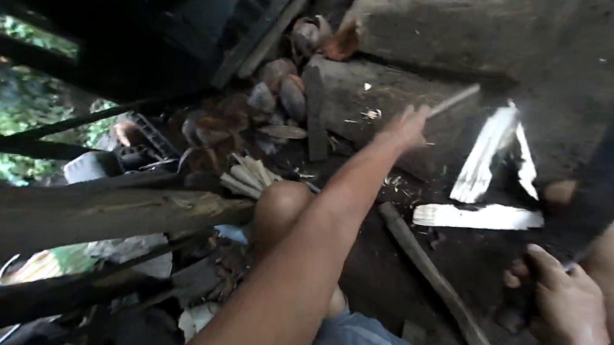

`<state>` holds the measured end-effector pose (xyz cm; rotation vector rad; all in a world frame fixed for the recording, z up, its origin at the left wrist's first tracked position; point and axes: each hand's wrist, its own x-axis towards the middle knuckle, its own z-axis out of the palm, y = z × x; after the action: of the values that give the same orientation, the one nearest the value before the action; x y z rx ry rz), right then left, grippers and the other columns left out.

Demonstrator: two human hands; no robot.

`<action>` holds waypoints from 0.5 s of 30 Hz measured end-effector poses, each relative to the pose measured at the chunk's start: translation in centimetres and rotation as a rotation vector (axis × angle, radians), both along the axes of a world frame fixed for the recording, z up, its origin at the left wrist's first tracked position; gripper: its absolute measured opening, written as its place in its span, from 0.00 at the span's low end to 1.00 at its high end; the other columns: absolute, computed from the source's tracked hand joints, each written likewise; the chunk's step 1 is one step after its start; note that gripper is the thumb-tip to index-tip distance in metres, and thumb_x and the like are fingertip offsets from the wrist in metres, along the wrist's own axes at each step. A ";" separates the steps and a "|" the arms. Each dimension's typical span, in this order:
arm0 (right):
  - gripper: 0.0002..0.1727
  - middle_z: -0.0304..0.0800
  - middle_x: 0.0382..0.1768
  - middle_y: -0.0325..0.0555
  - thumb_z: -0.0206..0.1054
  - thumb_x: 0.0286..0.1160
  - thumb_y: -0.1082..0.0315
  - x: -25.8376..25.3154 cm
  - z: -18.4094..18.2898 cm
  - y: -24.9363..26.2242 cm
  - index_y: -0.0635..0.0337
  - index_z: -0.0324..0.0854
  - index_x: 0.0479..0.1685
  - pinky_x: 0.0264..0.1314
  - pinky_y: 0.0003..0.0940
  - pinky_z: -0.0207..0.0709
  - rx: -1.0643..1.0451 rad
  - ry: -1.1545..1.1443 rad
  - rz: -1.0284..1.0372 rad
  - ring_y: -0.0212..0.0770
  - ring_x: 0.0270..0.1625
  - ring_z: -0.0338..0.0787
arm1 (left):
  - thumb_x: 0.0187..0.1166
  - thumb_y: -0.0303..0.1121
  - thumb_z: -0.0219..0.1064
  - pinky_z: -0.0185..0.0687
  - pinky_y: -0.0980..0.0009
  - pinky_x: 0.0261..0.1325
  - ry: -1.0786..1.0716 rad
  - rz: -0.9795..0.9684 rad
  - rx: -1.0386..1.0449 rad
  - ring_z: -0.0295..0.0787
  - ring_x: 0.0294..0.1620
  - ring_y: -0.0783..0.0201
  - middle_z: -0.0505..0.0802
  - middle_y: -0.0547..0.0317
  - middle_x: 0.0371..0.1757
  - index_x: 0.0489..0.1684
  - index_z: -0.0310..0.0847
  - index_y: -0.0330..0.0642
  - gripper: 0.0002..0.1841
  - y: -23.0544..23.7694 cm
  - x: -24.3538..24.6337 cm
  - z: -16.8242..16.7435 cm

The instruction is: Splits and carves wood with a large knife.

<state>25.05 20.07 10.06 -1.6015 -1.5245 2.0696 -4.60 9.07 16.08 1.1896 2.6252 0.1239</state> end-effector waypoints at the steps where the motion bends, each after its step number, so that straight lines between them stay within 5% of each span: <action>1: 0.10 0.78 0.20 0.30 0.60 0.88 0.56 -0.1 0.4 -0.4 0.52 0.74 0.50 0.18 0.28 0.80 0.002 0.000 -0.004 0.29 0.16 0.79 | 0.70 0.35 0.75 0.88 0.42 0.61 -0.056 0.089 0.109 0.89 0.63 0.37 0.87 0.33 0.65 0.77 0.73 0.37 0.33 -1.0 -3.9 -1.1; 4: 0.07 0.77 0.19 0.28 0.59 0.88 0.58 0.0 1.2 -1.5 0.50 0.73 0.48 0.19 0.26 0.78 0.017 0.012 0.010 0.27 0.16 0.78 | 0.69 0.34 0.79 0.81 0.39 0.71 -0.176 0.407 -0.063 0.85 0.72 0.40 0.86 0.39 0.72 0.91 0.56 0.48 0.46 -4.2 -11.4 4.8; 7: 0.08 0.76 0.18 0.29 0.59 0.88 0.58 0.1 1.5 -2.1 0.51 0.73 0.47 0.17 0.26 0.77 0.016 0.026 0.032 0.27 0.15 0.77 | 0.69 0.36 0.78 0.81 0.37 0.68 -0.065 0.613 -0.071 0.87 0.69 0.38 0.87 0.37 0.71 0.97 0.42 0.56 0.54 -12.5 -13.0 9.6; 15: 0.11 0.75 0.18 0.33 0.61 0.88 0.55 1.1 1.4 -1.7 0.53 0.75 0.48 0.17 0.29 0.78 -0.019 0.059 0.102 0.31 0.15 0.77 | 0.65 0.41 0.84 0.76 0.30 0.71 0.026 1.154 0.006 0.82 0.71 0.31 0.83 0.30 0.73 0.95 0.50 0.54 0.54 -34.1 -8.1 8.5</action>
<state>26.16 18.42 11.47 -1.4836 -1.6032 2.1693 -12.73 -25.01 24.58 -0.4468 2.9485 0.3097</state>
